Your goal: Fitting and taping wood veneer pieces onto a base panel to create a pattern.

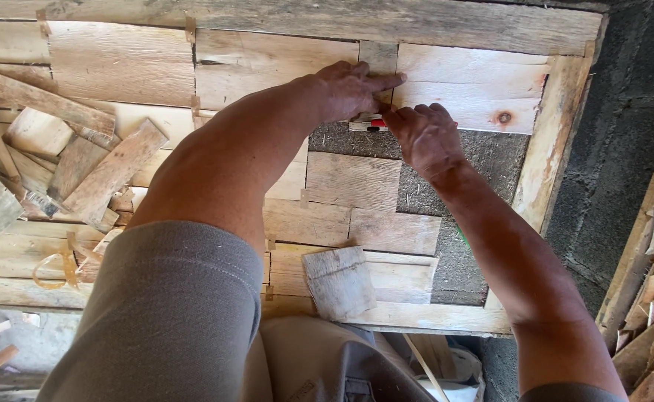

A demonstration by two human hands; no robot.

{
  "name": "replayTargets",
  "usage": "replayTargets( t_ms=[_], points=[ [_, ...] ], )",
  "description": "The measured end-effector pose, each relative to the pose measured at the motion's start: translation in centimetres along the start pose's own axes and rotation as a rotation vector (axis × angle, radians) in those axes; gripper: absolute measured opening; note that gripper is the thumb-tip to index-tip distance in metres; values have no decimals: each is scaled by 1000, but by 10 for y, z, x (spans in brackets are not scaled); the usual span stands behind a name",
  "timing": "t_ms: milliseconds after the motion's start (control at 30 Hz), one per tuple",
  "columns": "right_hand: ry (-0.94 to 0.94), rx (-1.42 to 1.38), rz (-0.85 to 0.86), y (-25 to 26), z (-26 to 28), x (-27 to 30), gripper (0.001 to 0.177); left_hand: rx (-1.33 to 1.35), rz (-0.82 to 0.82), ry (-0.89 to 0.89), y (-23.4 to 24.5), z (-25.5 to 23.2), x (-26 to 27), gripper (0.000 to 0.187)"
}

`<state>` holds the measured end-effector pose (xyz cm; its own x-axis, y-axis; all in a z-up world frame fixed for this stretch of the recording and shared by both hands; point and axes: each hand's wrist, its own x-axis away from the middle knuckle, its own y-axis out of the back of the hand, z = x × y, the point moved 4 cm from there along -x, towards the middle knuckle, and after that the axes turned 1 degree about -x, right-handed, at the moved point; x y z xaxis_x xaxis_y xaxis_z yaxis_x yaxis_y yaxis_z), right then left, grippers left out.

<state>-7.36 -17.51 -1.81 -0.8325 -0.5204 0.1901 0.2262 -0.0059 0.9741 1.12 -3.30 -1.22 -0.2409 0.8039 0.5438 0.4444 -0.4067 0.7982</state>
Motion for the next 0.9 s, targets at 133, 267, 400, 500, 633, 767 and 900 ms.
replayTargets(
  t_ms=[133,267,400,500,633,767,900],
  points=[
    [-14,1,99,6,1,1,53,19,33,30,5,-6,4,92],
    [-15,13,236,16,-2,-7,55,-35,83,39,15,-5,10,104],
    [-59,-31,324,22,-3,-7,55,-26,109,53,17,-9,11,106],
    [-58,19,408,15,-17,1,42,41,75,47,10,-7,7,79],
    [-36,72,436,4,-31,16,37,17,18,31,-6,0,-3,77],
    [-41,43,303,7,-45,21,41,41,56,26,0,-1,3,79],
    [-87,79,443,27,-43,29,39,58,6,21,-5,0,-1,80]
  ],
)
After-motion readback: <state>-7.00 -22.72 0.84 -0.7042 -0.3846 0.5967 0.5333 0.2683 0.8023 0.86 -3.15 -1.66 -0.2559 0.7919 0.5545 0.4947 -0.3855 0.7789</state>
